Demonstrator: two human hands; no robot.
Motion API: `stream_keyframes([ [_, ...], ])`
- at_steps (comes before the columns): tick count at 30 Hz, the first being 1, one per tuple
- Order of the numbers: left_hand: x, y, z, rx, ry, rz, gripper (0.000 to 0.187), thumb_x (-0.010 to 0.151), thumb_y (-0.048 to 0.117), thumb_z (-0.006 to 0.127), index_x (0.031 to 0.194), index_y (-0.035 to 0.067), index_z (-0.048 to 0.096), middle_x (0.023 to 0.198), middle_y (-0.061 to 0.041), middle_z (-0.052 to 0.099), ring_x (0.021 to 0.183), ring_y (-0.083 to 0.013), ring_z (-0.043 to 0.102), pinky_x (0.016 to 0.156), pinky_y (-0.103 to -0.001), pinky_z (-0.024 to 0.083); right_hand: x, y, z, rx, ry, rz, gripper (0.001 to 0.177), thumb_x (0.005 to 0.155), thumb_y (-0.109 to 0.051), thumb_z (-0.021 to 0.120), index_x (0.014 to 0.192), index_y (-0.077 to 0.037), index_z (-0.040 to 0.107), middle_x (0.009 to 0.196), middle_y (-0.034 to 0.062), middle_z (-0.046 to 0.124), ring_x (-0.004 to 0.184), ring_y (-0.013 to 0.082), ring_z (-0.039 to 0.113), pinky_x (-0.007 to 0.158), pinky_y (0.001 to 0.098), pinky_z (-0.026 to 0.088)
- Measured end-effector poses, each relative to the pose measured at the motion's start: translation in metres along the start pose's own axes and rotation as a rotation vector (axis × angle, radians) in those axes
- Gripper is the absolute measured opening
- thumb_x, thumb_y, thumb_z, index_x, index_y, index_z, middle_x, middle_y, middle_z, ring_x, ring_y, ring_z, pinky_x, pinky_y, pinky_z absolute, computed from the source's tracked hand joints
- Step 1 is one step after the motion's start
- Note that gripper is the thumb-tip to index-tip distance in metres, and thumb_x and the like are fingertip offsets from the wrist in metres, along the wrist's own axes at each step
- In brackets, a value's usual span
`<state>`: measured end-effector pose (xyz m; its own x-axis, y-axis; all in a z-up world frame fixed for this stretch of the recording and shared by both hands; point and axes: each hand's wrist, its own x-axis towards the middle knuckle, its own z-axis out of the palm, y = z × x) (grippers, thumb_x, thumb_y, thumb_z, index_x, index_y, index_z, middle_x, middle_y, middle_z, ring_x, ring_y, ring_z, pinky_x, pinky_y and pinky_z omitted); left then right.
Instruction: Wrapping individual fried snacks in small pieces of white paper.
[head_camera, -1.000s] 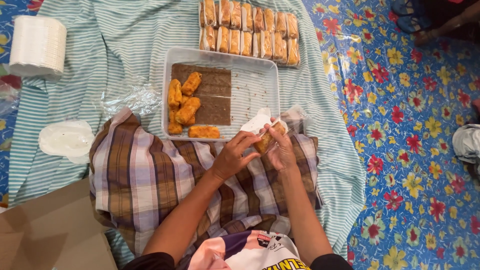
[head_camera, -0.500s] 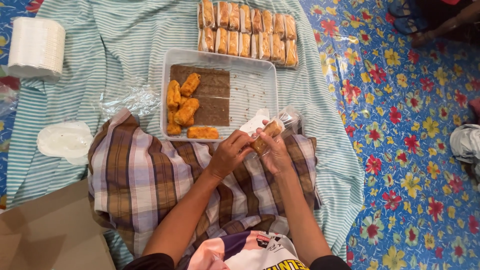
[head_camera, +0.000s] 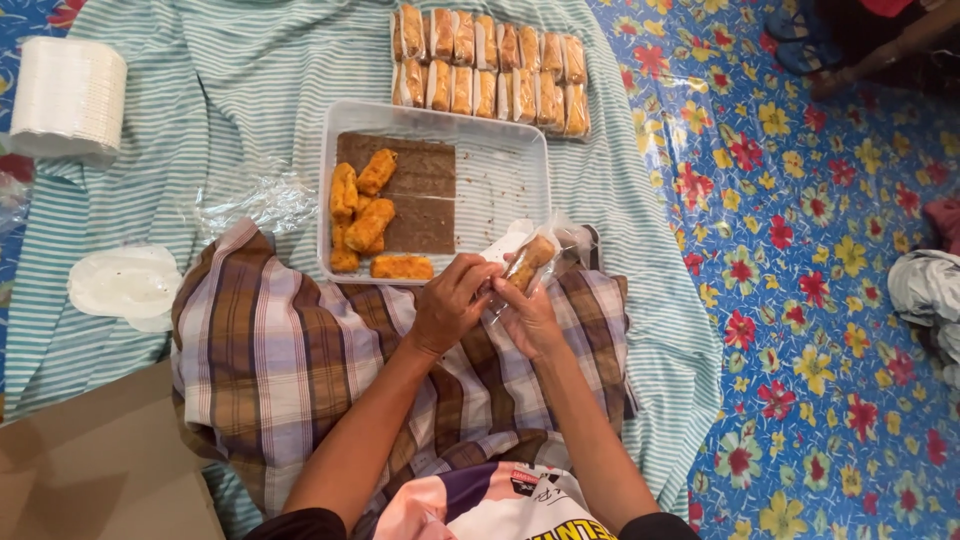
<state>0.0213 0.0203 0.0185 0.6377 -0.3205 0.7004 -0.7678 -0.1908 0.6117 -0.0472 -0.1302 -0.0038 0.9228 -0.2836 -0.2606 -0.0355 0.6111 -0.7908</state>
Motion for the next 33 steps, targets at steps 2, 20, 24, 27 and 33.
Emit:
stream_keyframes([
  [2, 0.003, 0.004, -0.003, -0.011, 0.004, -0.004, 0.024, 0.089, 0.025, 0.078, 0.110, 0.015, 0.069, 0.095, 0.001, 0.061, 0.081, -0.0201, 0.069, 0.073, -0.031, 0.059, -0.004, -0.006, 0.008, 0.008, -0.006, -0.006, 0.050, 0.091, 0.003, 0.069, 0.137, -0.008, 0.052, 0.110, 0.0107, 0.071, 0.099, 0.0224, 0.071, 0.086, 0.0396, 0.062],
  [20, 0.009, 0.021, -0.008, -0.270, 0.022, 0.060, 0.015, 0.094, 0.009, 0.074, 0.081, 0.010, 0.066, 0.081, -0.002, 0.061, 0.072, -0.0238, 0.066, 0.070, -0.032, 0.058, 0.006, -0.054, 0.010, 0.244, -0.176, 0.018, 0.060, 0.100, -0.049, 0.048, 0.143, -0.007, 0.050, 0.136, 0.0158, 0.062, 0.128, 0.0379, 0.059, 0.115, 0.0596, 0.042],
  [24, 0.005, 0.018, -0.005, -0.307, -0.013, -0.030, 0.009, 0.092, 0.010, 0.076, 0.099, 0.010, 0.070, 0.079, -0.004, 0.060, 0.067, -0.0221, 0.063, 0.063, -0.032, 0.057, 0.020, -0.061, 0.001, 0.194, -0.173, 0.068, 0.047, 0.101, -0.037, 0.052, 0.136, -0.005, 0.055, 0.122, 0.0156, 0.069, 0.113, 0.0345, 0.069, 0.103, 0.0554, 0.056],
  [27, 0.008, 0.019, -0.010, -0.323, -0.085, -0.071, 0.029, 0.089, 0.012, 0.078, 0.115, 0.007, 0.066, 0.090, -0.006, 0.062, 0.074, -0.0227, 0.066, 0.065, -0.033, 0.058, 0.022, -0.066, 0.001, 0.212, -0.176, 0.111, 0.052, 0.099, -0.042, 0.056, 0.135, -0.005, 0.056, 0.115, 0.0178, 0.071, 0.108, 0.0374, 0.071, 0.097, 0.0558, 0.058],
  [33, 0.010, 0.020, -0.011, -0.272, -0.119, -0.087, 0.027, 0.093, 0.014, 0.073, 0.119, 0.008, 0.066, 0.090, -0.006, 0.061, 0.072, -0.0244, 0.067, 0.065, -0.034, 0.059, 0.016, -0.055, 0.011, 0.102, -0.061, 0.004, 0.051, 0.096, -0.019, 0.064, 0.144, -0.011, 0.048, 0.116, 0.0114, 0.070, 0.101, 0.0277, 0.072, 0.094, 0.0488, 0.061],
])
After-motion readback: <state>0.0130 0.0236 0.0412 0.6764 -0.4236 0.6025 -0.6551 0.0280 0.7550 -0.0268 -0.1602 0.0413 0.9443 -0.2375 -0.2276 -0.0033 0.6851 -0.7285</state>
